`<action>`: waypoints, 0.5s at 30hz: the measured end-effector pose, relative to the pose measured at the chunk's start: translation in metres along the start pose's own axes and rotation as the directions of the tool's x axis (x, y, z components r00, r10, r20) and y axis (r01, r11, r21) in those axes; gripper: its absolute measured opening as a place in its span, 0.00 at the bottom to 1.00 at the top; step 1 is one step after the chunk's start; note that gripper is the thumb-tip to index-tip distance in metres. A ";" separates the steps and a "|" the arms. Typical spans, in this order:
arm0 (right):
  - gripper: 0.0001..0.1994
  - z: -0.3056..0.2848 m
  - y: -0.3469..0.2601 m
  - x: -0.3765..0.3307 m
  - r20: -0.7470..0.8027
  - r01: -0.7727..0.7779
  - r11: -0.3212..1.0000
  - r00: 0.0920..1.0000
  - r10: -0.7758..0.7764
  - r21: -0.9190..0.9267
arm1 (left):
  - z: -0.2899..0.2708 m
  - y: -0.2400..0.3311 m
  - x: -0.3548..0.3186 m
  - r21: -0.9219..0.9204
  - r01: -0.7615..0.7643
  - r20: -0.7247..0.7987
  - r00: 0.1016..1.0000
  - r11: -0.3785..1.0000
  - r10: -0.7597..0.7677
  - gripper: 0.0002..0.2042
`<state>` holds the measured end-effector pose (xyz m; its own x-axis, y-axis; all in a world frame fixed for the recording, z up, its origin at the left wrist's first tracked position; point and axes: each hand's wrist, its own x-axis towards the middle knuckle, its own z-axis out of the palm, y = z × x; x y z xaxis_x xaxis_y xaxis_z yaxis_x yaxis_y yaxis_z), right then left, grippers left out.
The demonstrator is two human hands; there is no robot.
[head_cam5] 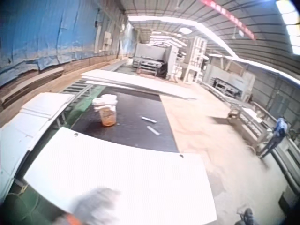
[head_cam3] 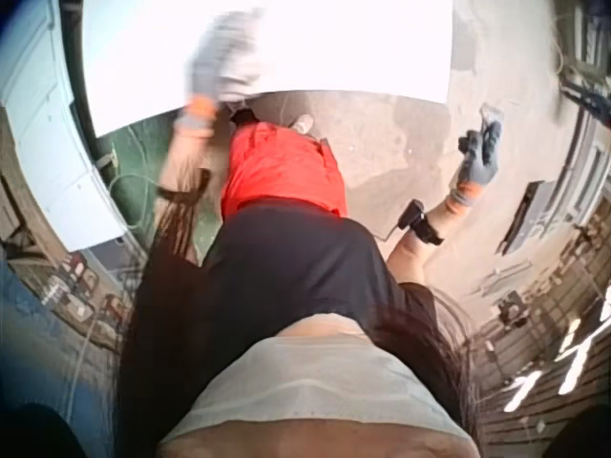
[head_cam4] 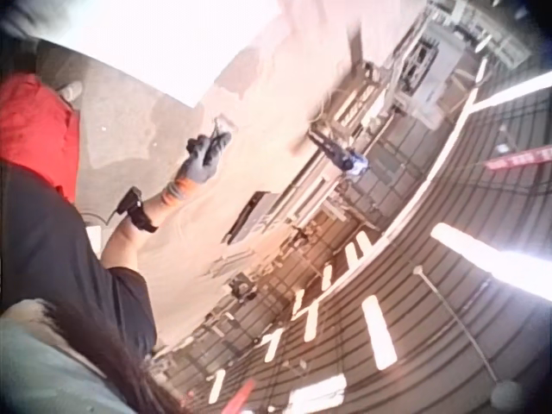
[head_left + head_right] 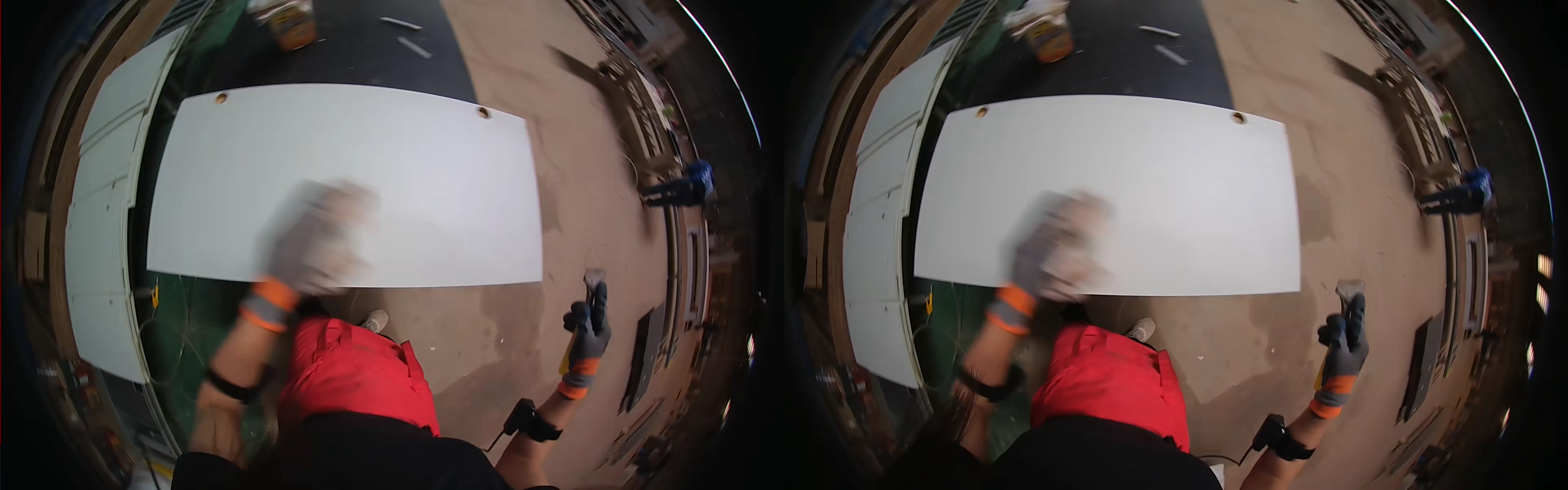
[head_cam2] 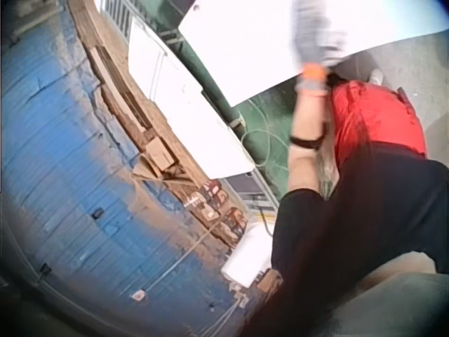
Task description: The recorder is cleaning and preparing a white furniture panel by scraping off debris and wiping it with a cloth in a factory setting.
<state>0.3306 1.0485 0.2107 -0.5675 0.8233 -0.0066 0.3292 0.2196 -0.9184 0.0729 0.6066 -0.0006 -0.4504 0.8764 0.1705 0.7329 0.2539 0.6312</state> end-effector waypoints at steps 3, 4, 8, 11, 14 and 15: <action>0.29 -0.071 0.053 -0.014 -0.098 -0.089 0.995 0.991 0.093 0.045 | -0.101 -0.067 -0.048 -0.574 0.126 -0.719 0.394 0.809 -0.572 0.27; 0.29 -0.089 0.067 -0.023 -0.119 -0.149 0.987 0.981 0.156 0.064 | -0.126 -0.081 -0.067 -0.025 0.805 -0.853 0.292 0.592 -0.433 0.28; 0.28 -0.104 0.089 -0.058 -0.255 -0.258 0.961 0.927 0.276 0.103 | -0.101 -0.056 0.037 0.253 0.954 -0.803 0.301 0.162 -0.514 0.32; 0.31 -0.092 0.091 -0.065 -0.260 -0.265 0.945 0.915 0.309 0.191 | -0.039 -0.018 0.166 0.312 0.712 -0.617 0.655 0.628 -0.436 0.27; 0.31 -0.096 0.102 -0.064 -0.224 -0.233 0.948 0.933 0.281 0.218 | 0.079 0.141 0.267 0.440 -0.067 -0.222 0.958 0.896 0.180 0.31; 0.31 -0.085 0.096 -0.061 -0.224 -0.231 0.950 0.935 0.277 0.210 | 0.119 0.181 0.271 0.406 -0.228 -0.044 0.962 0.885 0.268 0.30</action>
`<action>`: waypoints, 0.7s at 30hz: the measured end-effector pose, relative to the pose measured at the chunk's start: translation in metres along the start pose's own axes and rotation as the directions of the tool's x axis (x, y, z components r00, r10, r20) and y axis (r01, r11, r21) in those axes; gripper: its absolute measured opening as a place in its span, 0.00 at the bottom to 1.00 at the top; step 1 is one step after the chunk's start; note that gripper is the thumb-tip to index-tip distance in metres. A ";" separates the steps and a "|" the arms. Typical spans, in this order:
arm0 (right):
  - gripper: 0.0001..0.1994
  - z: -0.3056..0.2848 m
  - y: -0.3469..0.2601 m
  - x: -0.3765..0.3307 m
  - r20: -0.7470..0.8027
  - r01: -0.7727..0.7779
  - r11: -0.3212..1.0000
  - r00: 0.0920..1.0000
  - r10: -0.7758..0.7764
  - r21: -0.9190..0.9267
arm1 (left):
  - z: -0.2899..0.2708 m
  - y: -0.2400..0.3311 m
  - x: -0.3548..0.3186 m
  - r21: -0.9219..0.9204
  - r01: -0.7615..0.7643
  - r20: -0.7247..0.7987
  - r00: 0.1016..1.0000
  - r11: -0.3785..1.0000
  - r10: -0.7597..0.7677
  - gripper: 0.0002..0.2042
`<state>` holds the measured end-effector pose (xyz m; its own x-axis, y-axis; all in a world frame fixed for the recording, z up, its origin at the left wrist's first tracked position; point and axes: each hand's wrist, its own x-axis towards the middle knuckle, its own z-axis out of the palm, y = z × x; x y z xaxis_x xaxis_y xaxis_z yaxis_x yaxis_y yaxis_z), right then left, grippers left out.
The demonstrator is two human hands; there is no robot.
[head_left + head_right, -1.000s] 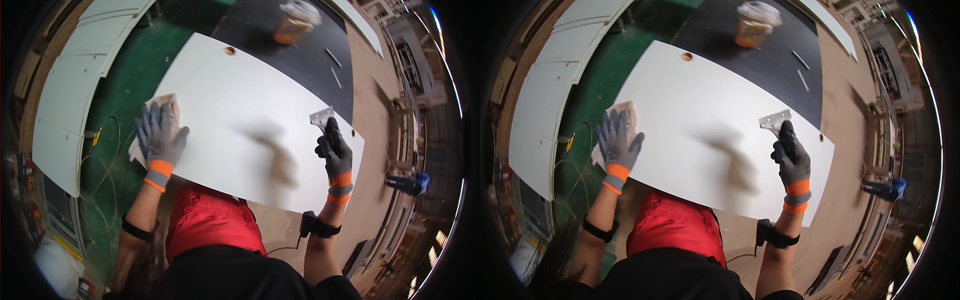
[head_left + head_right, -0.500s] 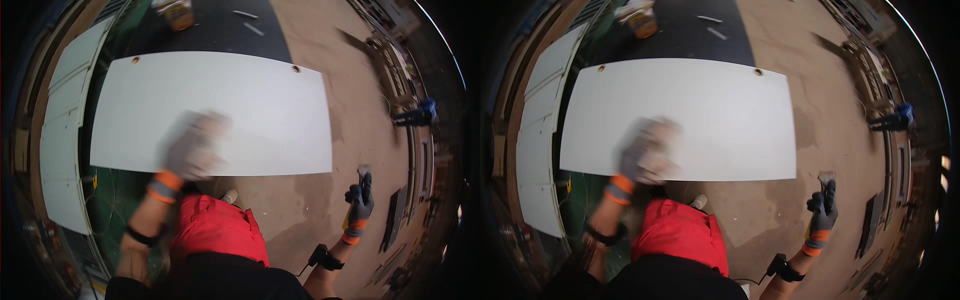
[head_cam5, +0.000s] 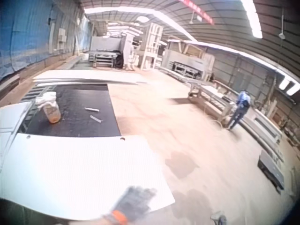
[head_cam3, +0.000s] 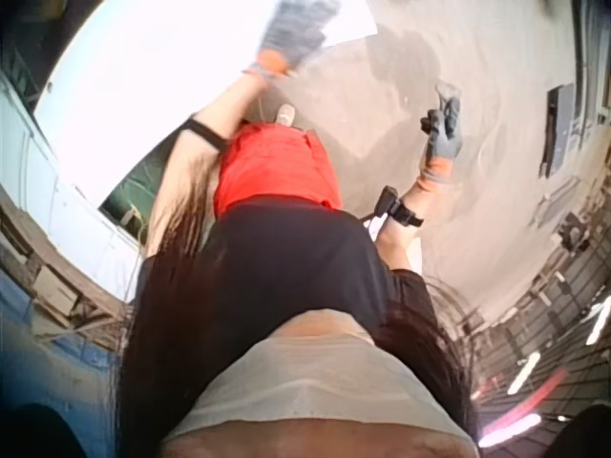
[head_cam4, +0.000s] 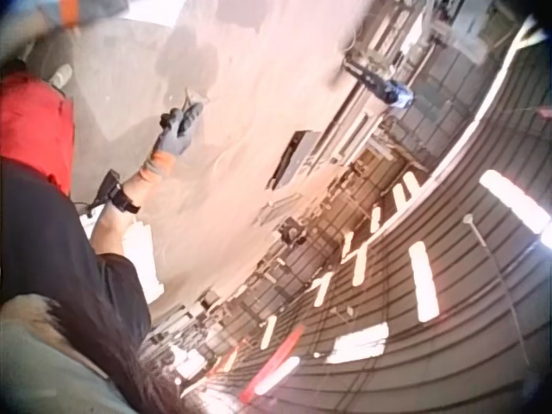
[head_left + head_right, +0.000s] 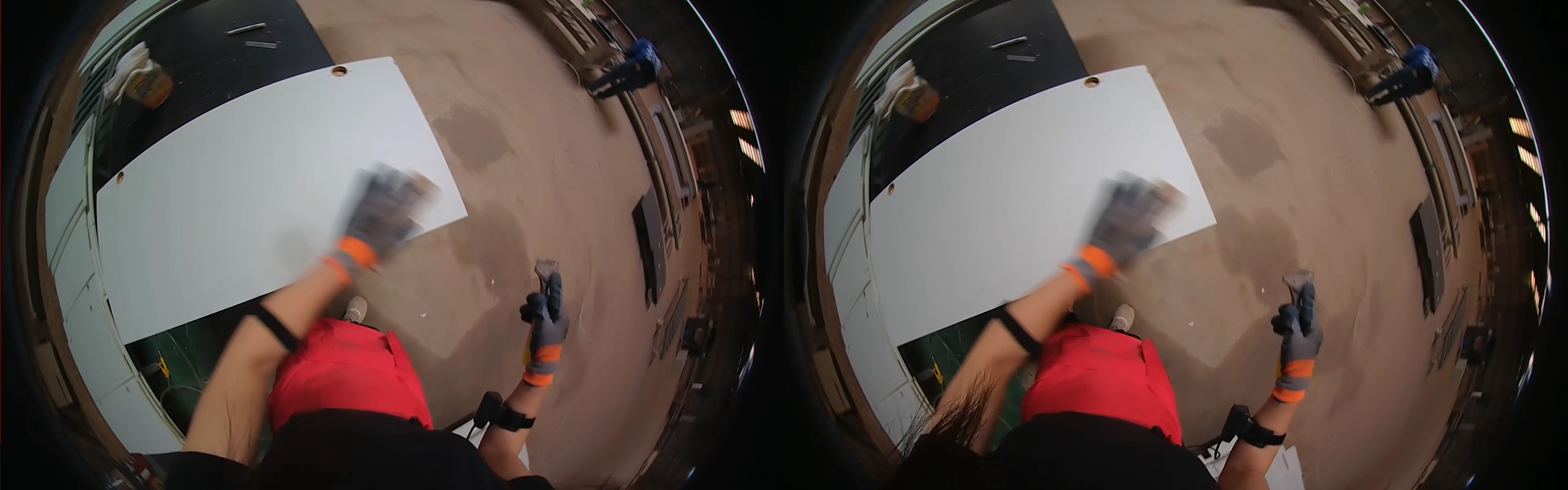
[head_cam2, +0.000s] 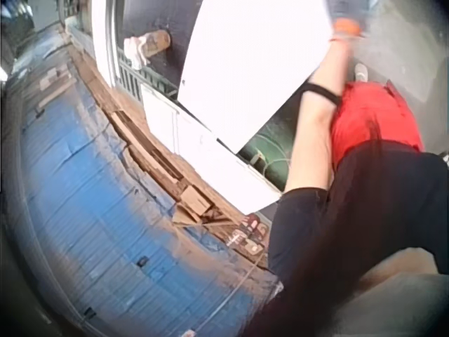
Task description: The recorder is cleaning and preparing a white furniture panel by scraping off debris and wiping it with a cloth in a factory setting.
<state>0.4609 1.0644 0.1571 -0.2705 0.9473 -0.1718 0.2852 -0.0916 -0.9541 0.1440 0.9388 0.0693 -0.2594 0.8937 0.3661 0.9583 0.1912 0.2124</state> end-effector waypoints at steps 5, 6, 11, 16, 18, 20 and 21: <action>0.30 -0.009 0.000 0.005 0.051 0.018 0.999 0.999 -0.020 0.027 | 0.060 0.209 -0.048 -0.790 -0.205 0.433 0.481 0.578 0.762 0.17; 0.29 -0.015 0.003 0.005 0.048 0.019 0.999 0.999 -0.021 0.043 | 0.035 0.210 -0.054 -0.836 -0.166 0.392 0.485 0.523 0.781 0.17; 0.30 -0.030 0.016 0.009 0.022 -0.040 0.999 0.999 0.040 -0.001 | -0.067 0.097 -0.080 -0.772 0.546 0.628 0.577 0.324 0.523 0.22; 0.29 -0.003 0.001 0.046 0.132 -0.078 0.995 0.989 0.070 0.063 | -0.163 -0.004 -0.110 -0.746 0.659 0.605 0.729 0.091 -0.320 0.19; 0.28 0.020 -0.018 0.072 0.107 -0.023 1.000 0.994 0.024 -0.017 | -0.181 -0.049 -0.124 -0.810 0.568 0.405 0.723 0.147 -0.559 0.19; 0.29 0.057 -0.039 0.093 0.173 0.007 1.000 0.985 -0.004 -0.012 | -0.202 -0.084 -0.116 -0.912 0.395 0.210 0.681 0.111 -0.701 0.20; 0.30 0.083 -0.051 0.103 0.223 -0.002 1.000 0.975 0.003 -0.002 | -0.209 -0.109 -0.114 -0.915 0.377 0.165 0.672 0.141 -0.722 0.20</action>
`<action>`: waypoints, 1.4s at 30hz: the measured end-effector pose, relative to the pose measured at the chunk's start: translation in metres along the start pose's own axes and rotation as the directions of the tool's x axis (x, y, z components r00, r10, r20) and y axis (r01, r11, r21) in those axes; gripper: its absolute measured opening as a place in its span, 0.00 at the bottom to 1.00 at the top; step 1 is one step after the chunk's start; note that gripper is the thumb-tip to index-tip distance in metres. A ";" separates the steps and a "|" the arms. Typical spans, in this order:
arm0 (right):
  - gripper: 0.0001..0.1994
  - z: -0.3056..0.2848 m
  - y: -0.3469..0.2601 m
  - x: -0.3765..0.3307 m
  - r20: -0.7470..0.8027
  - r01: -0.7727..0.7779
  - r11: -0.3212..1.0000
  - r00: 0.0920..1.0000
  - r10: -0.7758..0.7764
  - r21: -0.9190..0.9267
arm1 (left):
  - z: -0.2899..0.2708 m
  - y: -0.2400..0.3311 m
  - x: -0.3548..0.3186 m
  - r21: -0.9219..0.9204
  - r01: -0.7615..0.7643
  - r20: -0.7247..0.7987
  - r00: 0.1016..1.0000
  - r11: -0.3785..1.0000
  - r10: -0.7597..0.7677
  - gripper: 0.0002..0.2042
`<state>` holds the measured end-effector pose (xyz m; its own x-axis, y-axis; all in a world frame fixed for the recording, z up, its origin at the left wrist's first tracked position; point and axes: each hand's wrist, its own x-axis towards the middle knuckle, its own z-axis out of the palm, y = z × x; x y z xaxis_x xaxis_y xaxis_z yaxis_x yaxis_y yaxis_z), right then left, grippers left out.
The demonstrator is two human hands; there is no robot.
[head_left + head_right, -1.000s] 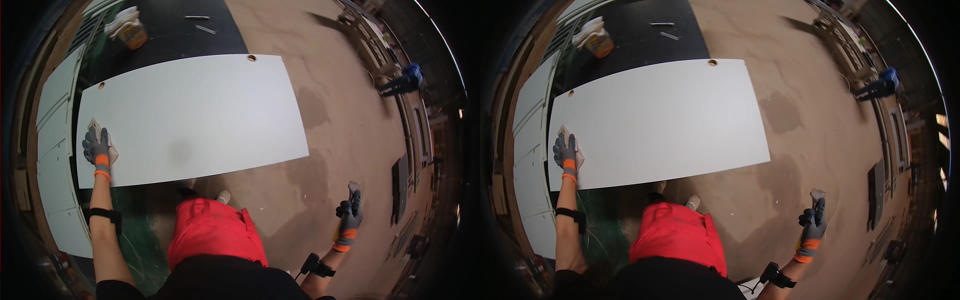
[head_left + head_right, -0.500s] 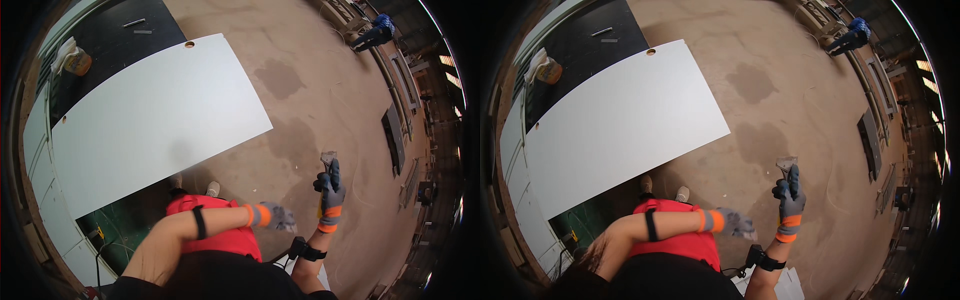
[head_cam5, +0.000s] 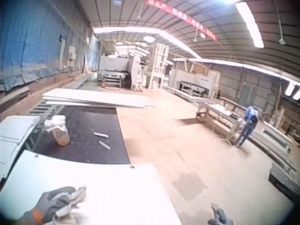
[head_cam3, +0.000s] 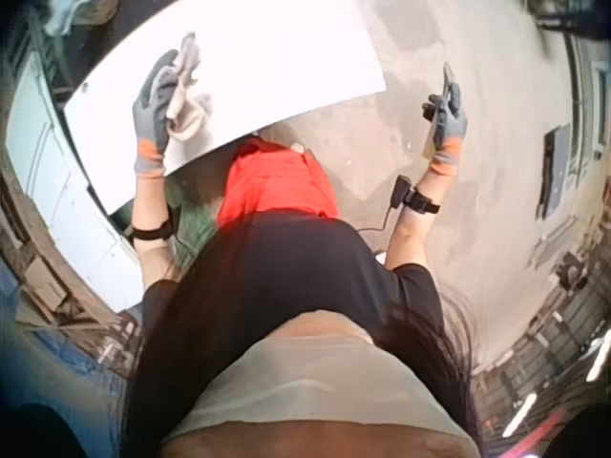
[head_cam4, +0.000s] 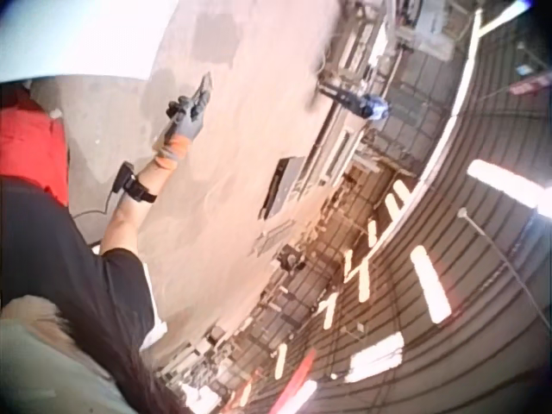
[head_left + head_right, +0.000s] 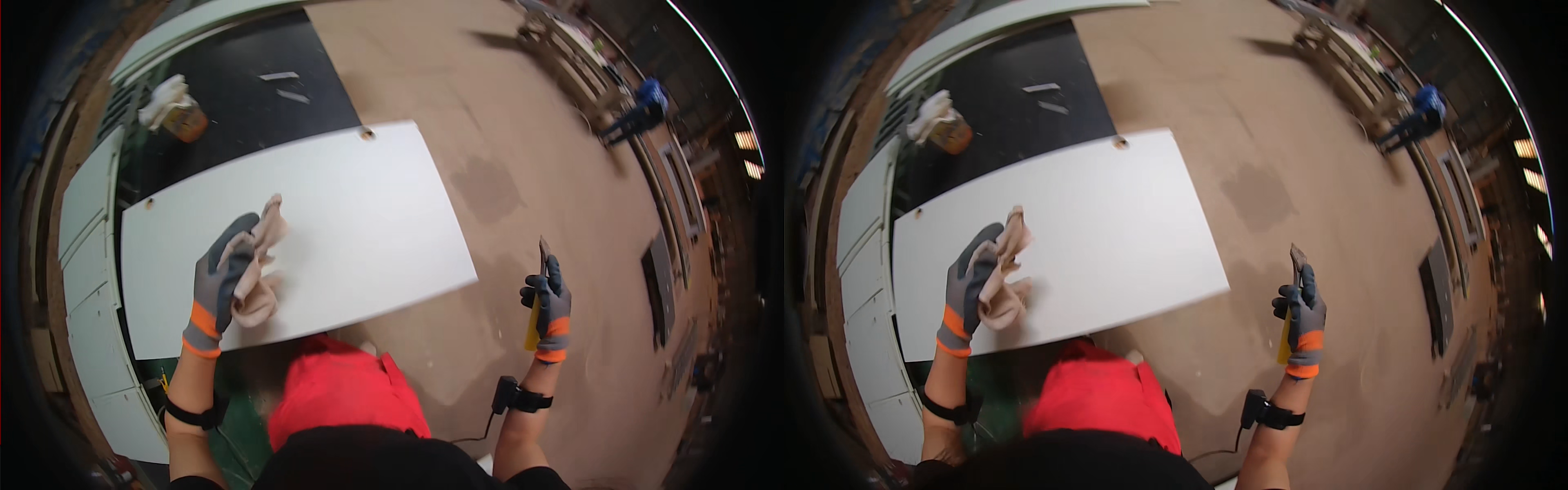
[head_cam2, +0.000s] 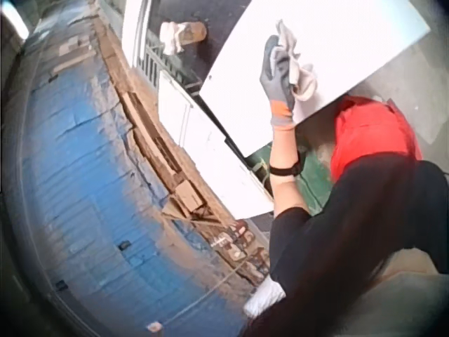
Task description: The recorder is cleaning and preparing a white furniture panel by scraping off debris and wiping it with a cloth in a factory setting.
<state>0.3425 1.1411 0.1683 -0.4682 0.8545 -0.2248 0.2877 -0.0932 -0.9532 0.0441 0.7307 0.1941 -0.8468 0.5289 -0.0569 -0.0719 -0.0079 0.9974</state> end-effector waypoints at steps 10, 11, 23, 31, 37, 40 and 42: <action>0.32 0.355 -0.111 0.047 0.767 0.094 0.992 0.630 -0.125 0.085 | -0.108 -0.011 0.257 0.338 -0.307 -0.230 0.890 0.890 0.394 0.24; 0.31 0.392 -0.121 0.039 0.805 0.124 0.986 0.572 -0.159 0.107 | -0.141 -0.028 0.286 0.701 -0.342 -0.210 0.740 0.626 0.639 0.27; 0.21 0.687 -0.083 0.146 0.754 0.908 0.350 0.394 -0.526 -0.230 | -0.212 -0.081 0.193 0.662 -0.242 -0.100 0.909 0.709 0.404 0.23; 0.43 0.723 -0.137 0.101 0.712 0.952 0.114 0.289 -0.640 -0.284 | -0.301 -0.101 0.199 0.533 -0.182 -0.451 0.765 0.826 0.460 0.32; 0.57 0.760 -0.206 0.016 0.748 0.886 -0.447 -0.380 -0.544 0.126 | -0.340 -0.140 0.288 0.667 -0.004 -0.416 0.828 0.745 0.377 0.49; 0.51 0.786 -0.211 0.004 0.863 0.865 -0.465 -0.372 -0.341 0.189 | -0.361 -0.189 0.332 0.749 -0.119 -0.256 0.856 0.652 0.450 0.48; 0.41 0.794 -0.198 0.029 0.840 0.912 -0.372 -0.335 -0.426 0.175 | -0.344 -0.168 0.352 0.810 -0.114 -0.170 0.893 0.575 0.416 0.46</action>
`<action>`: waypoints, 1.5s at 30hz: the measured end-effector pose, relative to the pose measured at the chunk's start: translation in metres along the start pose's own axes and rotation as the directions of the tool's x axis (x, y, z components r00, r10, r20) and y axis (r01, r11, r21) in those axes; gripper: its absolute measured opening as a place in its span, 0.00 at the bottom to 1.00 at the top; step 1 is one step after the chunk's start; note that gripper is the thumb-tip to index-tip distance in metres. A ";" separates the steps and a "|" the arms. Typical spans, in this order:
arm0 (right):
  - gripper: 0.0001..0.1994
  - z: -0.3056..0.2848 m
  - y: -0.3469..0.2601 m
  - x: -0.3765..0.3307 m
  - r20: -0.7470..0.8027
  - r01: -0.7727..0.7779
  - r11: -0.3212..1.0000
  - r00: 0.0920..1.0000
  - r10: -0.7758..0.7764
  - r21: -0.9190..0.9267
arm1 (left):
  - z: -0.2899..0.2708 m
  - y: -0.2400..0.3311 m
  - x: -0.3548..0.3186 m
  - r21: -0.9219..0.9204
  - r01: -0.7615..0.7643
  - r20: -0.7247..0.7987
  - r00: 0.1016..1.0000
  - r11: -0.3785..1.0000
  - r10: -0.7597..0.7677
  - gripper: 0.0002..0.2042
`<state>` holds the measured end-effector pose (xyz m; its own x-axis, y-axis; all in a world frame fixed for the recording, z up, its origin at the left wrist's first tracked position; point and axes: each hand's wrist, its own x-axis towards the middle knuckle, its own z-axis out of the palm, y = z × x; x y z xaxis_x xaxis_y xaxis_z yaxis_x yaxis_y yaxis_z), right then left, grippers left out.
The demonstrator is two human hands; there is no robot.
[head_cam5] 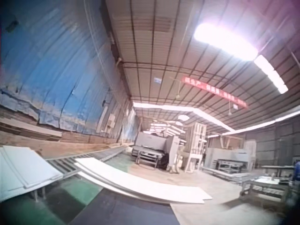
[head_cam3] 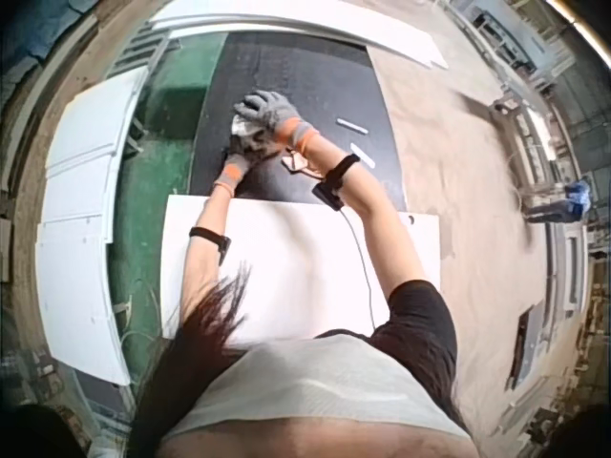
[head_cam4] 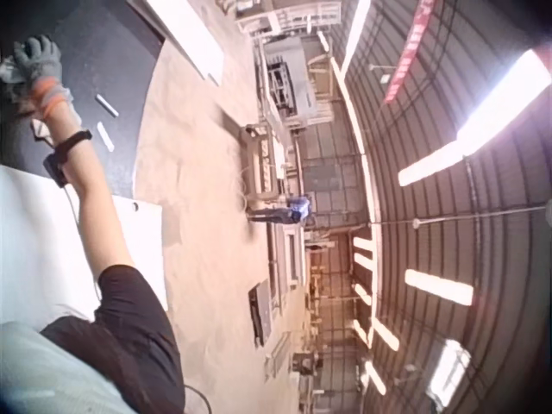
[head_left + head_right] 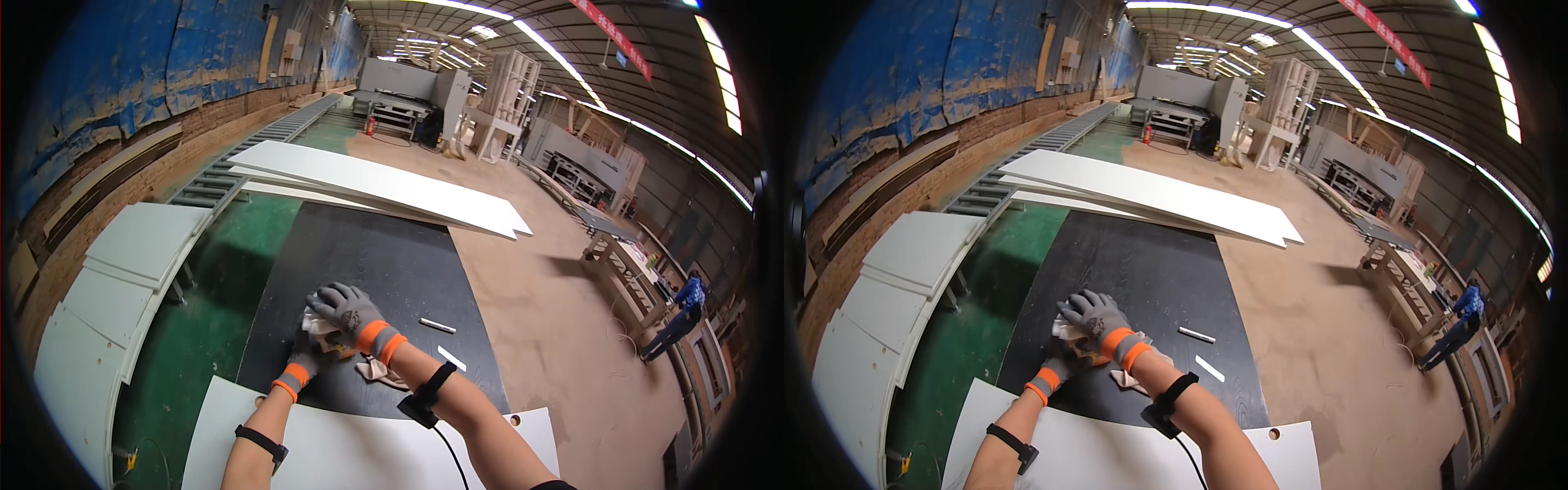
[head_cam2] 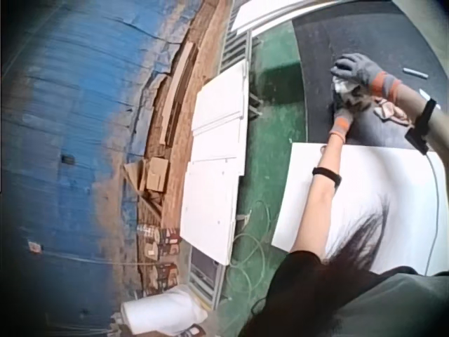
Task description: The recorder is cleaning and preparing a white furniture panel by scraping off debris and wiping it with a cloth in a factory setting.
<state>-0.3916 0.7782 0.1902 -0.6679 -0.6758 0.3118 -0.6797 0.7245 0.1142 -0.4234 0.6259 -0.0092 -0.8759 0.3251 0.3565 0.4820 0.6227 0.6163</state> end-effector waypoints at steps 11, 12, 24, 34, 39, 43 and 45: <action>0.26 0.016 0.032 -0.050 0.263 0.384 -0.709 0.739 0.620 0.592 | -0.030 0.061 0.007 -0.736 0.228 0.037 0.954 0.637 -0.299 0.38; 0.26 0.016 0.039 -0.068 0.274 0.396 -0.706 0.724 0.634 0.587 | -0.029 0.067 0.006 -0.598 0.136 -0.087 0.969 0.790 -0.233 0.38; 0.29 0.025 0.005 -0.222 0.252 0.455 -0.611 0.628 0.736 0.648 | -0.079 0.176 -0.026 0.133 -0.201 -0.081 0.974 0.970 0.213 0.38; 0.29 -0.004 -0.051 -0.253 0.278 0.487 -0.756 0.726 0.629 0.438 | -0.078 0.220 -0.030 0.530 -0.350 0.214 0.937 0.772 0.277 0.26; 0.31 -0.003 -0.063 -0.266 0.270 0.536 -0.753 0.714 0.646 0.383 | -0.075 0.233 -0.028 0.614 -0.469 0.277 0.881 0.634 0.383 0.23; 0.32 -0.003 -0.075 -0.272 0.284 0.529 -0.774 0.728 0.624 0.347 | -0.078 0.232 -0.027 0.640 -0.446 0.277 0.893 0.626 0.354 0.21; 0.32 -0.003 -0.077 -0.274 0.306 0.522 -0.784 0.727 0.615 0.336 | -0.078 0.231 -0.027 0.655 -0.432 0.260 0.899 0.620 0.351 0.21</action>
<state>-0.1557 0.9080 0.0986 -0.9962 -0.0870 0.0082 0.0824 -0.9662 -0.2441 -0.2865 0.7055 0.1777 -0.6241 0.6964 0.3543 0.6630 0.7119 -0.2314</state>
